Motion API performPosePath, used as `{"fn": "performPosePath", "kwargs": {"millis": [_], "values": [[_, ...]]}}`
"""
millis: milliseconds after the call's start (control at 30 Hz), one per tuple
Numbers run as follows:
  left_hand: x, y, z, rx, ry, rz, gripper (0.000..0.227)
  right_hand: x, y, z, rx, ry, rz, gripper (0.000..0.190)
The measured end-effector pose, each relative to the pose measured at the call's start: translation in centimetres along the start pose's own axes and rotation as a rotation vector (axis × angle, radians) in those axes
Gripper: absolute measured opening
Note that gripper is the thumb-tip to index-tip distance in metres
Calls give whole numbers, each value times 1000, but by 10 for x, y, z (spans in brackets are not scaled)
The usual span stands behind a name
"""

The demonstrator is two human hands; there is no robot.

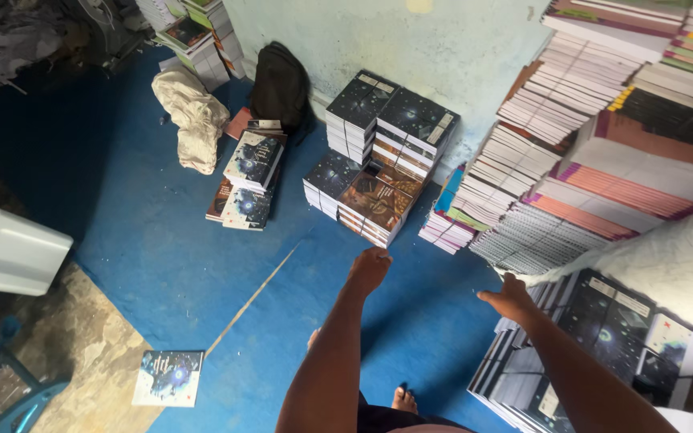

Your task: The person picks up stacks of books from the floor and places them onto a pile against the wall. They repeatedly move between different stacks on the floor and the main pile, organizing the books by stacking them.

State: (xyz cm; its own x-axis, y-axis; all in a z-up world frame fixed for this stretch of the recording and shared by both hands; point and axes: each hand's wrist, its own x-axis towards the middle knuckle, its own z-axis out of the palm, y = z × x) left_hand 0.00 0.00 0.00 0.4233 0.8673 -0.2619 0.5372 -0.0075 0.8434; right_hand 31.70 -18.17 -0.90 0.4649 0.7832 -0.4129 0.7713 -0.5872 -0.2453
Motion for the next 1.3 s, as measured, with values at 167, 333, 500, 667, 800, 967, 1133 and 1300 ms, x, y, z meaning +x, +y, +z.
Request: {"fn": "performPosePath", "kwargs": {"millis": [167, 333, 500, 667, 800, 967, 1133, 1300], "values": [[42, -17, -31, 77, -30, -8, 39, 32, -43, -3, 171, 26, 59, 107], [95, -29, -86, 74, -63, -1, 42, 68, -92, -10, 201, 27, 107, 97], [148, -47, -138, 129, -128, 24, 42, 89, -141, -11, 136, 70, 59, 83], [211, -64, -180, 181, -98, 166, 40, 118, -188, -9, 185, 122, 70, 73], [239, -53, -216, 188, -136, 92, 38, 147, -223, -5, 227, 152, 42, 70], [271, -50, -245, 90, -131, 89, 37, 189, -260, -11, 179, 238, -80, 66], [315, -67, -254, 47, -83, 186, 44, 240, -289, -23, 281, 127, -12, 70], [376, -66, -270, -2, -140, 121, 52, 298, -317, -36, 166, 225, -139, 66]]}}
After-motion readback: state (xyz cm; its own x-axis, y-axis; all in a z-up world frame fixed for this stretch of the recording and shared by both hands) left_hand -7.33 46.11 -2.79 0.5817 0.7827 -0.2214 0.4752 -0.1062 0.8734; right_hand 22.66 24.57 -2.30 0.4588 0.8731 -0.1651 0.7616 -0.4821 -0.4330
